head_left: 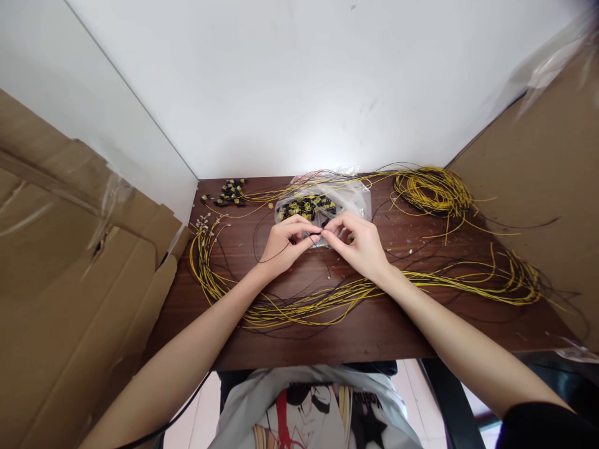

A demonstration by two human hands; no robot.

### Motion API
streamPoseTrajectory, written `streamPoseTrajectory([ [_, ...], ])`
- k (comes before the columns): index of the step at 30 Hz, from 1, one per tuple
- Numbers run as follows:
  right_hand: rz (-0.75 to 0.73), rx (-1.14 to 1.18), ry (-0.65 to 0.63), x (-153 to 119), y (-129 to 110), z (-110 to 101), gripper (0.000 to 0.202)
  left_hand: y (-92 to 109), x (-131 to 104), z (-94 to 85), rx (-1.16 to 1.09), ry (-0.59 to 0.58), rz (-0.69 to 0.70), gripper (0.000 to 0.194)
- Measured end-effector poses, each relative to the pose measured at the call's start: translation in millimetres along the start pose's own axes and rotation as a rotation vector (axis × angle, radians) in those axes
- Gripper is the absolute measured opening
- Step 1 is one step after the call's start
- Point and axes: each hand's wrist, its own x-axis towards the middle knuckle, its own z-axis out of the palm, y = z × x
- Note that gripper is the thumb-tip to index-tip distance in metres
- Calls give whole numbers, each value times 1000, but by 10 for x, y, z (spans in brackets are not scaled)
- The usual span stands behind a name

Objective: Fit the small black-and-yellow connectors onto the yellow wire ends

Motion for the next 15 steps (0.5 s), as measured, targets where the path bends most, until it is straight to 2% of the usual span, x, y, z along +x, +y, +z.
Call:
streamPoseTrajectory([
  [3,-8,-17,-32,6,-6,-6,11,-1,0,1,2,-3,2,13],
  [10,38,-16,80,24,16,-53,10,3,5,1,20,1,-6,14],
  [15,-11,21,-18,10,11,-26,7,9,-2,4,14,-6,6,12],
])
